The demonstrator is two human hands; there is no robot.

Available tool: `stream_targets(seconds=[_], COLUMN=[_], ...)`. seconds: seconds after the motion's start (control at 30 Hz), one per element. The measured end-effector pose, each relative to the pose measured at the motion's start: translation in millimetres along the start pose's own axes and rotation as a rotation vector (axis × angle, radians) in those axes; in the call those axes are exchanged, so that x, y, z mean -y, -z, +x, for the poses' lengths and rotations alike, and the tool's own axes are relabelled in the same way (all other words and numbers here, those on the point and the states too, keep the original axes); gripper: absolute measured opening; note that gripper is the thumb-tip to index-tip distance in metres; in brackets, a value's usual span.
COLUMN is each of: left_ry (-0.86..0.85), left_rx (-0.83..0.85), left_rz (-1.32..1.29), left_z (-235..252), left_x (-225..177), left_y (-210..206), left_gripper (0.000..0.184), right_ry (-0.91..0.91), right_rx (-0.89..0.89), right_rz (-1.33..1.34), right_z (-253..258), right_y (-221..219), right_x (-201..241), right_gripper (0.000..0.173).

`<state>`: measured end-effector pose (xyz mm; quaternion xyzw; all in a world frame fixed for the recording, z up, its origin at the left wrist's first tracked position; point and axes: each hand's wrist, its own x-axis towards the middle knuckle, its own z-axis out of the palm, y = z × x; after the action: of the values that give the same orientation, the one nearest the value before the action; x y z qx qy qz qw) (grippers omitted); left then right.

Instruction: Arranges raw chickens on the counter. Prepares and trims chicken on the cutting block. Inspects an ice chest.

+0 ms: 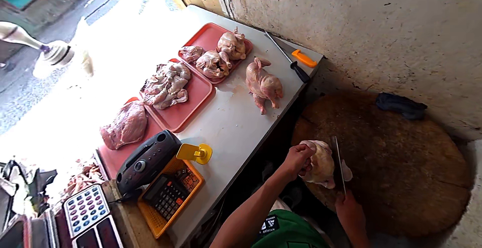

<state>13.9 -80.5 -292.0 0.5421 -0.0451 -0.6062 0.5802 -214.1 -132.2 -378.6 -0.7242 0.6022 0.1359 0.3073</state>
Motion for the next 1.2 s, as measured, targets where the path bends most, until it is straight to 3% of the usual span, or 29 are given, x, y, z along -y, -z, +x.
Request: stream_targets(seconds=[0.3,0.4,0.57,0.77,0.83,0.97,1.07,1.2], left_ry=[-0.025,-0.147,-0.258,-0.225,-0.205,-0.192,-0.212,-0.324], left_rx=[-0.012,-0.030,0.067,0.261,0.275,0.286,0.278,0.160], left_rz=[0.055,0.267,0.749,0.894,0.923,0.925,0.839,0.677], left_z=[1,0,-15,-14,-9,-5,-8,-13], left_x=[5,6,20,58,67,71,68,59], left_y=[-5,-16,-78,-152,-166,-172,-167,-138], left_gripper=[0.020,0.015,0.029,0.041,0.042,0.047,0.047,0.035], right_ry=[0.016,0.023,-0.060,-0.051,-0.012,0.003,-0.007,-0.061], right_rx=[-0.010,0.020,0.100,0.198,0.188,0.231,0.229,0.217], right_rz=[-0.001,0.051,0.144,0.157,0.191,0.201,0.143,0.201], right_z=[7,13,-16,-29,-24,-27,-26,-28], right_y=[-2,1,2,8,4,13,15,15], right_x=[-12,-17,-63,-90,-110,-108,-100,-79], right_gripper=[0.041,0.043,0.045,0.036,0.042,0.052,0.041,0.026])
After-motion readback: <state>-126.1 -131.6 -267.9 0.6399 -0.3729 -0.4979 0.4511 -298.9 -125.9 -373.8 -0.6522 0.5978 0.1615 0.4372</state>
